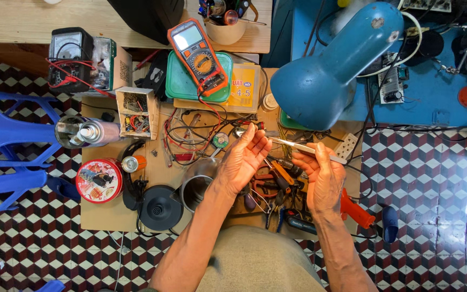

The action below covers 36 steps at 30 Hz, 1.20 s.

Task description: The person disassembles a stainless steel electric kettle, removes a small component, cleans it with a cloth, and reassembles the kettle using a cordless drill to tighten screws. The person also uses pliers and a screwdriver during the process.

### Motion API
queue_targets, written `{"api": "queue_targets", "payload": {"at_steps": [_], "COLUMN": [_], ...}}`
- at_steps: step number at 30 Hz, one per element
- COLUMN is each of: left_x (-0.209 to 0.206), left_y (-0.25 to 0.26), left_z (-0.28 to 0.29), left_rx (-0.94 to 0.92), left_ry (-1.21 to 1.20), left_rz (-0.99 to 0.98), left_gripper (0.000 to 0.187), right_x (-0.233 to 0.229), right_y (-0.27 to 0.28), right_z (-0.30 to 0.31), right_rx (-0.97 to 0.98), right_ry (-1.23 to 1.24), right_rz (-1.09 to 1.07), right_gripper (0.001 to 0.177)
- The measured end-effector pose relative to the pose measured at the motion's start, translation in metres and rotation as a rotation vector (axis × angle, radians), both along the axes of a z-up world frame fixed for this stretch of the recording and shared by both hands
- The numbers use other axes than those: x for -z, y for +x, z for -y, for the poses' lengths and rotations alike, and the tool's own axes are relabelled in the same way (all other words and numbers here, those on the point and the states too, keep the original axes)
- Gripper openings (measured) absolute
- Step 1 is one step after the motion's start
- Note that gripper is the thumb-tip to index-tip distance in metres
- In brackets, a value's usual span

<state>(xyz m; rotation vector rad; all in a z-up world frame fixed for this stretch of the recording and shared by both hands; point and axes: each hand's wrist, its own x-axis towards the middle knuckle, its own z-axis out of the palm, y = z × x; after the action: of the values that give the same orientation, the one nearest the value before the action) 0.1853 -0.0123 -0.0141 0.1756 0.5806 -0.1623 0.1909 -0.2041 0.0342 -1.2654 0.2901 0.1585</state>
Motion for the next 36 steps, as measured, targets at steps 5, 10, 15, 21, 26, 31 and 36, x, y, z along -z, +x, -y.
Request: {"api": "queue_targets", "payload": {"at_steps": [5,10,15,21,26,31,36], "left_x": [-0.003,-0.008,-0.009,-0.011,-0.029,-0.036,-0.024], "left_y": [-0.008,-0.019,-0.032,-0.045,-0.087,-0.16,-0.221], "left_z": [0.004,0.01,0.02,0.044,0.037,0.012,-0.022], "left_rx": [-0.003,-0.006,0.011,0.002,-0.091,-0.348,-0.583], "left_ry": [0.021,0.027,0.082,0.135,0.237,0.321,0.373], "left_rz": [0.005,-0.002,0.012,0.052,0.039,-0.025,-0.223], "left_gripper": [0.02,0.021,0.023,0.025,0.028,0.025,0.021], "right_x": [-0.016,-0.034,-0.035,-0.045,-0.042,-0.039,-0.038], "right_y": [-0.006,-0.022,-0.031,-0.043,-0.044,-0.054,-0.073], "right_z": [0.003,0.005,0.012,0.006,-0.015,-0.049,-0.072], "right_rx": [-0.049,-0.122,-0.22,-0.334,-0.506,-0.696,-0.801], "right_ry": [-0.035,-0.454,-0.663,-0.679,-0.668,-0.526,-0.476], "right_rz": [0.06,0.311,0.292,0.275,0.221,0.112,0.097], "right_gripper": [0.032,0.031,0.033,0.028,0.024,0.024,0.026]}}
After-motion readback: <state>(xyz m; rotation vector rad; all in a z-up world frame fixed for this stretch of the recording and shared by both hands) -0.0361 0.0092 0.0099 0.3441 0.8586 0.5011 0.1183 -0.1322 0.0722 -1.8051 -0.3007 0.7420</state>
